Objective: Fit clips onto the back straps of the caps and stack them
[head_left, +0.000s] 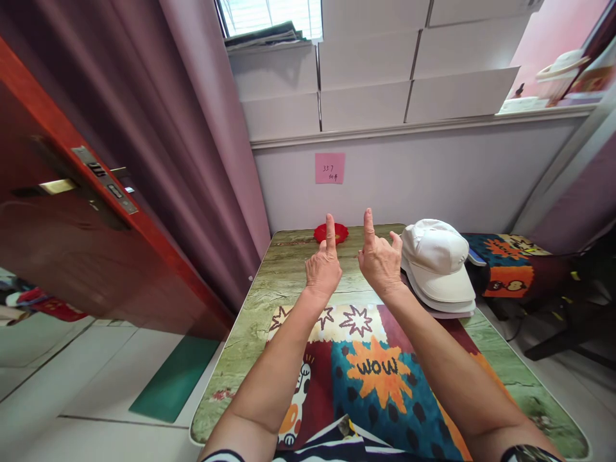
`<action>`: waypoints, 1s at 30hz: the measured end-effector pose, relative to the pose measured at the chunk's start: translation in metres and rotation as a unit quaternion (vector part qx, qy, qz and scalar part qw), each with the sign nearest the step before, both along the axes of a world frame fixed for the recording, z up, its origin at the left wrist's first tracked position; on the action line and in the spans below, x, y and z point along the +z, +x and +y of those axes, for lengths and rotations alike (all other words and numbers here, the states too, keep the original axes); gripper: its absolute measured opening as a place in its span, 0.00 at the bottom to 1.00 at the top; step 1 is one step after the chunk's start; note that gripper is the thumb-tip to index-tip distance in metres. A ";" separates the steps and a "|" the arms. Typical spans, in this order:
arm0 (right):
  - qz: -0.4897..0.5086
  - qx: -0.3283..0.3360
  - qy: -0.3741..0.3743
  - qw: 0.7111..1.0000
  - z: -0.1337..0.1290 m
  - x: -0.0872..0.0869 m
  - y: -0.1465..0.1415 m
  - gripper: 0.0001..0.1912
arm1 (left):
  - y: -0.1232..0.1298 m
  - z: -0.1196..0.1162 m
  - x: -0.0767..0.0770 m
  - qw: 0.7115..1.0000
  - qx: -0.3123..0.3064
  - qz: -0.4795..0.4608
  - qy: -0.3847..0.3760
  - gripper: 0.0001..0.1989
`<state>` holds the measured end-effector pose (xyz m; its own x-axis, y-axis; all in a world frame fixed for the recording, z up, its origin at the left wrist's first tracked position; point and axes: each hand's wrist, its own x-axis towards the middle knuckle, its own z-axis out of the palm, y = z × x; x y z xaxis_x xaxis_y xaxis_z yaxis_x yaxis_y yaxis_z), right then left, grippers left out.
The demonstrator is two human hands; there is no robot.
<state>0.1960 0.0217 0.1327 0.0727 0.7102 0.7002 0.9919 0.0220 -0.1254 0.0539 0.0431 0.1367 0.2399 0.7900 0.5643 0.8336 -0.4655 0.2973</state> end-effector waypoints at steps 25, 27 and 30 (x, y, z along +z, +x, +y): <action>0.003 0.010 0.030 0.999 0.001 0.000 -0.003 0.47 | -0.003 0.001 0.007 1.000 0.009 -0.010 -0.015 0.49; 0.006 0.012 0.031 0.999 0.001 0.002 -0.003 0.47 | -0.003 0.001 0.007 1.000 0.007 -0.008 -0.013 0.50; 0.012 0.012 0.023 1.000 0.001 0.003 -0.002 0.47 | -0.003 0.001 0.007 1.000 0.006 -0.004 -0.012 0.50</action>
<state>0.1937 0.0227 0.1353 0.0721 0.6791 0.7305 0.9878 0.0527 -0.1465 0.0511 0.0442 0.1436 0.2253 0.8062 0.5471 0.8369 -0.4477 0.3150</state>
